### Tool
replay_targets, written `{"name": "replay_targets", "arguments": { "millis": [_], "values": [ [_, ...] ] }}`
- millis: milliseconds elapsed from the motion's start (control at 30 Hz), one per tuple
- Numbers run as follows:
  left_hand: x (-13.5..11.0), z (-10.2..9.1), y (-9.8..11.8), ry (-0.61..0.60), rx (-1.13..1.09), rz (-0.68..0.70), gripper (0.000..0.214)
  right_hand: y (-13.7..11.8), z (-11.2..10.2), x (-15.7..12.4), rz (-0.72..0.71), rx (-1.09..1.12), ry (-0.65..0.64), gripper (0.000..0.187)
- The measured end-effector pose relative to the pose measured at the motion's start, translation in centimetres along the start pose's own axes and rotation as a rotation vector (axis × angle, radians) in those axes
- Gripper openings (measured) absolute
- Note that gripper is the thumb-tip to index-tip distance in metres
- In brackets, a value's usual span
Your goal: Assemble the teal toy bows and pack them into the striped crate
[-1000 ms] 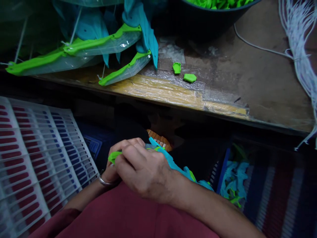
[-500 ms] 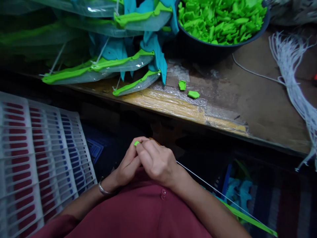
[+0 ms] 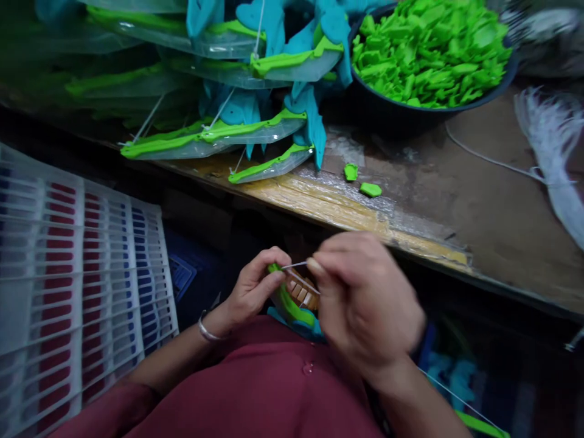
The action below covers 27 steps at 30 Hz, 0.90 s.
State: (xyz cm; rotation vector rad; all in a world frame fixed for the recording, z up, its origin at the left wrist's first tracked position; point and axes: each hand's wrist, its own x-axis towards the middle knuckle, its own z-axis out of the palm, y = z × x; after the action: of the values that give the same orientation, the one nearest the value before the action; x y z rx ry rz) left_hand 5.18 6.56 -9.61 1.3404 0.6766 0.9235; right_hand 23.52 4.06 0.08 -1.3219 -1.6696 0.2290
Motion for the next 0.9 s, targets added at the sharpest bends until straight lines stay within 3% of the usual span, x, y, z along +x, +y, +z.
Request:
{"name": "replay_targets", "arguments": {
  "millis": [100,300,400,533,633,700,800,900],
  "values": [
    [-0.1,0.2,0.5,0.053,0.001,0.061,0.01,1.0,1.9,-1.1,0.044,0.094,0.088,0.016],
    [0.1,1.0,0.4,0.15,-0.065,0.026,0.009,0.5,2.7,-3.1,0.126,0.194,-0.141,0.012],
    [0.2,1.4,0.5,0.127,-0.042,0.045,0.009,0.2,2.8,-3.3,0.202,0.282,-0.15,0.008],
    [0.2,1.8,0.9,0.082,-0.05,0.063,0.009,0.9,3.5,-3.0,0.519,0.548,-0.072,0.017],
    [0.1,1.8,1.0,0.074,-0.053,0.073,0.009,1.6,4.1,-2.9,0.849,0.792,-0.107,0.032],
    [0.0,1.7,0.9,0.063,-0.061,0.065,0.009,1.9,4.4,-3.0,0.958,0.9,-0.134,0.04],
    [-0.1,1.5,0.6,0.049,-0.079,0.046,0.009,2.1,4.6,-3.3,0.966,0.954,-0.151,0.043],
    [-0.4,1.5,0.4,0.07,-0.113,-0.012,0.012,2.0,4.0,-3.5,0.846,0.899,-0.179,0.035]
  ]
}}
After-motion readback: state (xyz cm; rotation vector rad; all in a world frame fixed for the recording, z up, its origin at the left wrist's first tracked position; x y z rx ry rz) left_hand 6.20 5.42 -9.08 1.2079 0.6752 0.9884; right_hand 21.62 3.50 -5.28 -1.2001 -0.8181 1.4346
